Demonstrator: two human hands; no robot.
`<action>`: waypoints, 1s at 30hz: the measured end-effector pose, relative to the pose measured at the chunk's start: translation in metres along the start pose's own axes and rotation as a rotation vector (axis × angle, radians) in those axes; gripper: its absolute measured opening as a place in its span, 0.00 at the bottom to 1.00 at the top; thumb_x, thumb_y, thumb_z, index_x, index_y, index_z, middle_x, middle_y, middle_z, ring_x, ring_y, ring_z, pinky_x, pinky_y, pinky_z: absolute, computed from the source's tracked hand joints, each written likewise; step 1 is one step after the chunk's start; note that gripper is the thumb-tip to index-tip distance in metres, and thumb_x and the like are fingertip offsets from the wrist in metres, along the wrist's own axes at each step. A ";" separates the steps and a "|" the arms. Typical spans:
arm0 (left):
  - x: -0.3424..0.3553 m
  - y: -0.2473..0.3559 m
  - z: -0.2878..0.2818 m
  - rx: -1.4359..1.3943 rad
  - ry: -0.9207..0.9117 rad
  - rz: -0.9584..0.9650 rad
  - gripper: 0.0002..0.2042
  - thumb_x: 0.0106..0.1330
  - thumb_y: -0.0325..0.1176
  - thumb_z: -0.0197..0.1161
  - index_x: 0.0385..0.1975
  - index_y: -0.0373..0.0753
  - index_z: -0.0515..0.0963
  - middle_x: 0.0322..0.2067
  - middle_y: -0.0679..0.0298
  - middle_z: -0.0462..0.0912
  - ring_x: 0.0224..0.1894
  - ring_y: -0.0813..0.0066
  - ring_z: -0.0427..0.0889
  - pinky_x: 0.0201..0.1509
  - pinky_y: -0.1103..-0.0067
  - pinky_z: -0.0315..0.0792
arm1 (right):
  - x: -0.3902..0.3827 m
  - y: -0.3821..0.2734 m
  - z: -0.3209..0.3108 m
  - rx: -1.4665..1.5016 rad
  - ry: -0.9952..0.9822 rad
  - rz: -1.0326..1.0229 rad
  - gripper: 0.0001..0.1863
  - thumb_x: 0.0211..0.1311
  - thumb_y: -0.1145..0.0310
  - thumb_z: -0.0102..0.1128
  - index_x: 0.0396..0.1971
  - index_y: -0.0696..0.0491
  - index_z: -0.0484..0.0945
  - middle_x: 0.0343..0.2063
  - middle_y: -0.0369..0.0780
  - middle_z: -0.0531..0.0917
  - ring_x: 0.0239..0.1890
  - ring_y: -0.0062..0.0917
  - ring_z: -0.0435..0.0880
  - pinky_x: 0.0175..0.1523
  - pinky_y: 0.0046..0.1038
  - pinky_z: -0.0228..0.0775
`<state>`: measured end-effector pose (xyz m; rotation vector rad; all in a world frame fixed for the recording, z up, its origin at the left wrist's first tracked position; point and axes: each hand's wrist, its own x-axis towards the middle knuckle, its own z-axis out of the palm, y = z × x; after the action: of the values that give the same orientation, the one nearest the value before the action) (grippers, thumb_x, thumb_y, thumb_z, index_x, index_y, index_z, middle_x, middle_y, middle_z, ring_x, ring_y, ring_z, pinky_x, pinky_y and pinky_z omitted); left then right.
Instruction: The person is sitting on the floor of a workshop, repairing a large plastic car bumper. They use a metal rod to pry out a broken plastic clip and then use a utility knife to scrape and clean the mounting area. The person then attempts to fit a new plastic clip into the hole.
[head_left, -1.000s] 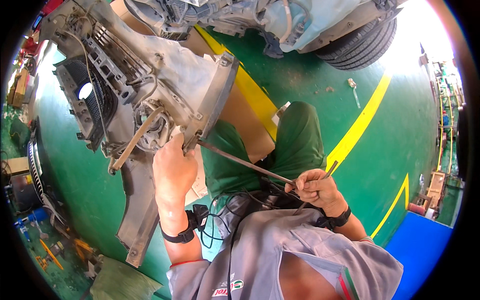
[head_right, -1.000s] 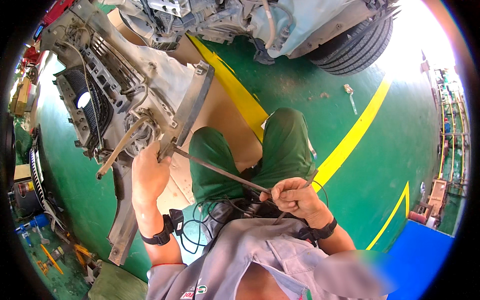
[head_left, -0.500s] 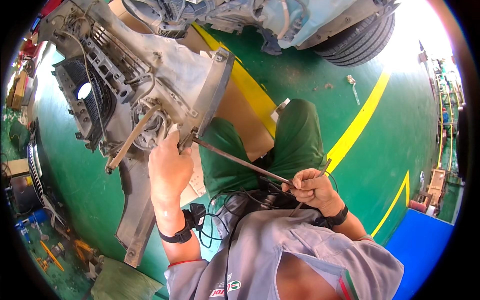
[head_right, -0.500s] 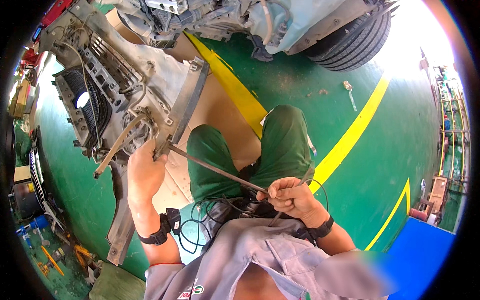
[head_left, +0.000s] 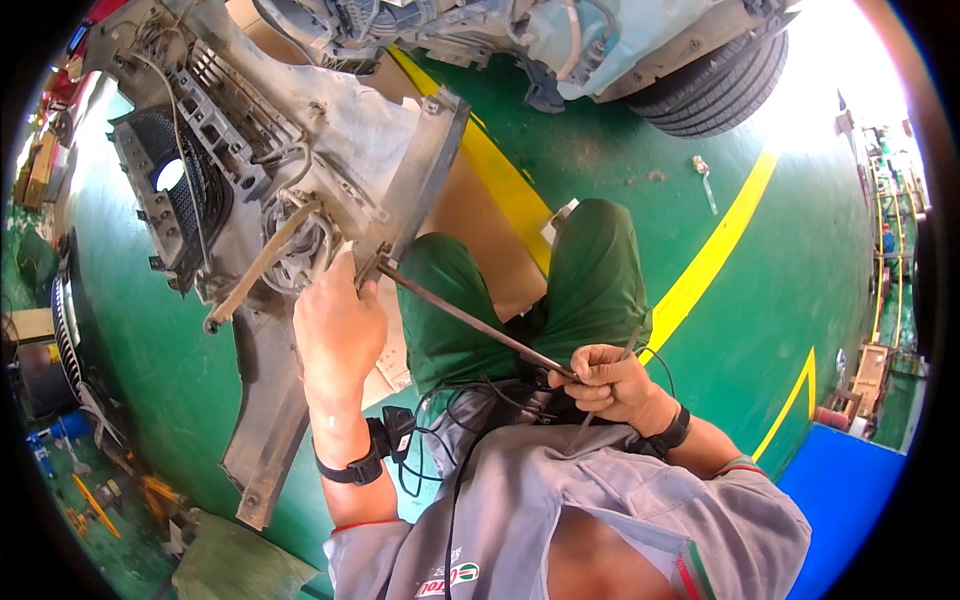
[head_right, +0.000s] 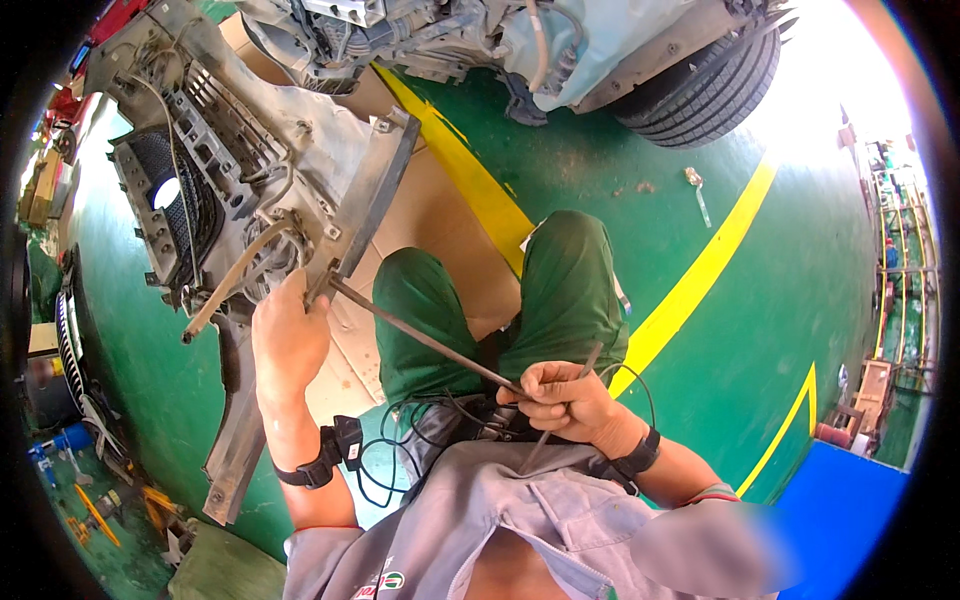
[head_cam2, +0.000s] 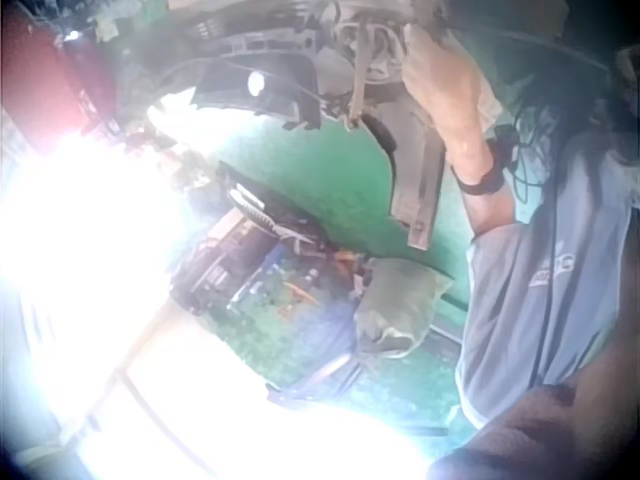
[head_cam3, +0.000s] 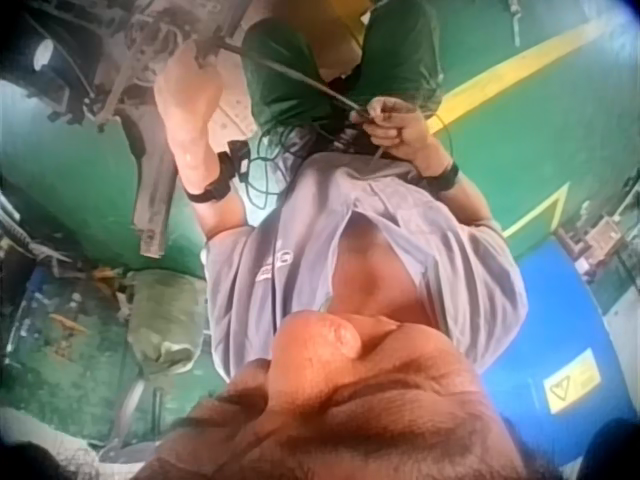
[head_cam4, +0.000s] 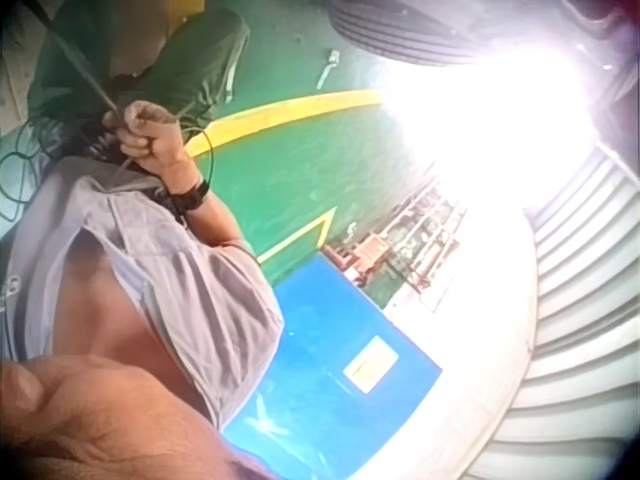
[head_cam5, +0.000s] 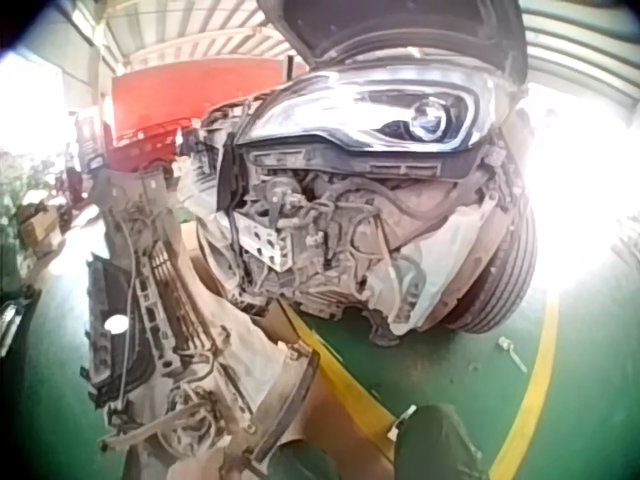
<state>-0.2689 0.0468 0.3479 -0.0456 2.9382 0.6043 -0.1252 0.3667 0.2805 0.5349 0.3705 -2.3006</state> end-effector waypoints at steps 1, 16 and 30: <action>0.001 0.000 0.000 0.003 -0.006 -0.008 0.15 0.63 0.28 0.62 0.48 0.29 0.77 0.33 0.41 0.83 0.41 0.38 0.81 0.45 0.54 0.73 | 0.000 0.001 -0.002 -0.003 0.000 0.002 0.07 0.67 0.82 0.52 0.37 0.59 0.80 0.52 0.55 0.81 0.19 0.11 0.60 0.23 0.13 0.49; -0.010 -0.009 -0.007 -0.011 0.042 0.026 0.12 0.66 0.30 0.59 0.46 0.32 0.77 0.34 0.42 0.84 0.40 0.37 0.80 0.44 0.51 0.71 | -0.015 0.005 0.059 -1.937 -0.228 -0.742 0.18 0.55 0.72 0.64 0.47 0.55 0.79 0.51 0.54 0.77 0.36 0.43 0.83 0.37 0.39 0.79; -0.034 0.022 0.024 0.009 0.579 0.216 0.23 0.68 0.39 0.64 0.56 0.30 0.71 0.54 0.40 0.75 0.57 0.40 0.72 0.62 0.53 0.64 | -0.014 -0.003 0.077 -3.004 -0.038 -0.886 0.15 0.55 0.65 0.58 0.42 0.53 0.81 0.42 0.38 0.76 0.33 0.20 0.76 0.28 0.18 0.68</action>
<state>-0.2330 0.0768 0.3396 0.1205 3.5380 0.7065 -0.1389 0.3458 0.3551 1.2248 -2.7825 -0.0848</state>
